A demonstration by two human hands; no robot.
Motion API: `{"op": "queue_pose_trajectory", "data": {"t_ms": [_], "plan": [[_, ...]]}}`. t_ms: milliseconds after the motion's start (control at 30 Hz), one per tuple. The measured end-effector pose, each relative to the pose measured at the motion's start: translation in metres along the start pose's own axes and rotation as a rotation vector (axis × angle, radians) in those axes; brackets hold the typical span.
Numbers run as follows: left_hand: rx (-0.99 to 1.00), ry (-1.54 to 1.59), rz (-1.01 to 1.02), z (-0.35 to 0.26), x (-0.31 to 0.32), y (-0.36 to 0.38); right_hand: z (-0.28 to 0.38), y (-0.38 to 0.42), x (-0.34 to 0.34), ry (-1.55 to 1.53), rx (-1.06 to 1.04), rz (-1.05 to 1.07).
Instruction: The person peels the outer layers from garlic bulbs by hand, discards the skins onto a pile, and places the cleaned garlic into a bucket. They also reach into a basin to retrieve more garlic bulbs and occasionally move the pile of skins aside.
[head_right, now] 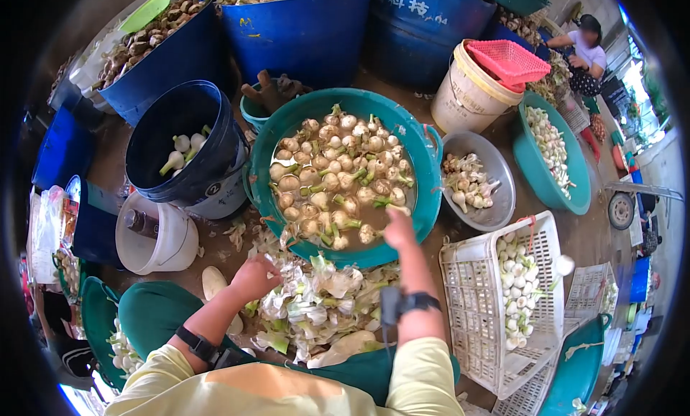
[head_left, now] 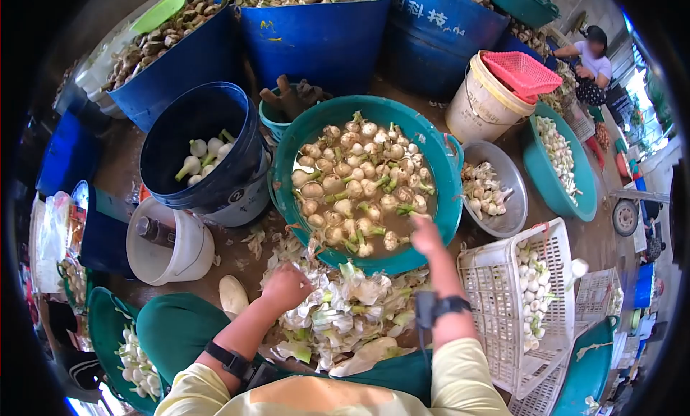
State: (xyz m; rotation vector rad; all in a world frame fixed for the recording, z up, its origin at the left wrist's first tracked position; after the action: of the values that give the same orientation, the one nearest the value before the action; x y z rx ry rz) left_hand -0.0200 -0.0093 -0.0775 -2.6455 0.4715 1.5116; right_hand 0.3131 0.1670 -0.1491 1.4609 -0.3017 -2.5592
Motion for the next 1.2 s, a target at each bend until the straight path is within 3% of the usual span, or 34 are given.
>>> {"op": "queue_pose_trajectory", "data": {"t_ms": [33, 67, 100, 133, 167, 233, 300, 333, 400, 433, 500, 567, 633, 767, 833, 867, 933, 967, 1000, 1067, 1133, 1200], "plan": [[-0.125, -0.055, 0.204, -0.007, -0.006, -0.003, 0.025, 0.015, 0.012, 0.335, 0.158, 0.079], [-0.130, -0.056, 0.186, -0.017, -0.014, -0.005, 0.018, 0.011, 0.037, 0.448, 0.197, 0.259], [-0.270, 0.060, 0.208, -0.022, -0.022, -0.005, 0.022, 0.007, 0.044, 0.663, 0.232, 0.473], [-0.409, 0.178, 0.233, -0.022, -0.027, -0.005, 0.029, 0.009, 0.050, 0.734, 0.144, 0.383], [-0.402, 0.180, 0.377, -0.019, -0.029, -0.006, 0.032, 0.007, 0.053, 0.622, 0.154, 0.457], [-0.298, 0.099, 0.326, -0.018, -0.028, -0.002, 0.050, 0.020, 0.044, 0.510, 0.163, 0.539], [-0.124, 0.105, 0.267, -0.014, -0.020, -0.004, 0.078, 0.047, 0.017, 0.005, 0.046, 0.436], [-0.128, 0.104, 0.270, -0.019, -0.020, -0.006, 0.099, 0.066, 0.003, -0.077, -0.070, 0.346], [-0.004, 0.513, -0.147, -0.041, -0.030, -0.016, 0.138, 0.100, -0.018, -0.332, -0.092, 0.335], [-0.002, 0.510, -0.141, -0.047, -0.033, -0.019, 0.146, 0.110, -0.015, -0.514, -0.108, 0.334], [0.275, 0.474, -0.306, -0.059, -0.044, -0.024, 0.164, 0.130, -0.009, -0.698, -0.129, 0.323], [0.309, 0.431, -0.394, -0.061, -0.042, -0.020, 0.181, 0.148, -0.001, -1.440, 0.182, 0.427], [0.359, 0.306, -0.528, -0.064, -0.045, -0.014, 0.187, 0.154, 0.008, -1.481, 0.198, 0.402], [0.421, 0.179, -0.500, -0.067, -0.043, 0.002, 0.184, 0.166, 0.017, -1.453, 0.259, 0.335], [0.220, 0.574, -0.376, -0.075, -0.046, 0.008, 0.178, 0.174, 0.014, -1.437, 0.287, 0.374], [0.228, 0.573, -0.368, -0.074, -0.041, 0.011, 0.173, 0.177, 0.012, -1.444, 0.288, 0.364], [-0.098, 1.502, -0.145, -0.070, -0.025, 0.012, 0.164, 0.180, 0.014, -1.524, 0.301, 0.576], [-0.056, 1.263, -0.183, -0.069, -0.025, 0.014, 0.164, 0.182, 0.019, -1.563, 0.287, 0.549], [-0.049, 1.261, -0.179, -0.071, -0.030, 0.015, 0.167, 0.184, 0.024, -1.566, 0.283, 0.543], [0.251, 0.416, -0.279, -0.076, -0.042, 0.017, 0.170, 0.188, 0.031, -1.504, 0.340, 0.543], [0.212, 0.546, -0.321, -0.072, -0.037, 0.020, 0.174, 0.195, 0.024, -1.593, 0.345, 0.600], [-0.147, 1.274, -0.242, -0.063, -0.028, 0.021, 0.177, 0.199, 0.018, -1.489, 0.251, 0.610]]}}
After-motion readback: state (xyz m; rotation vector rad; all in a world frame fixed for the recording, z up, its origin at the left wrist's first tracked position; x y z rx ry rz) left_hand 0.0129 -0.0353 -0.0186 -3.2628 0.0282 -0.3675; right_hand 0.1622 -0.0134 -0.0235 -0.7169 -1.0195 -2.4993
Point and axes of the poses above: each hand's wrist, its own y-axis away from the middle knuckle, its own x-axis out of the palm, z = x × y, the point moved 2 cm from there along -y, towards the middle knuckle, and after that the axes turned 7 degrees about x, right-handed, at the moved point
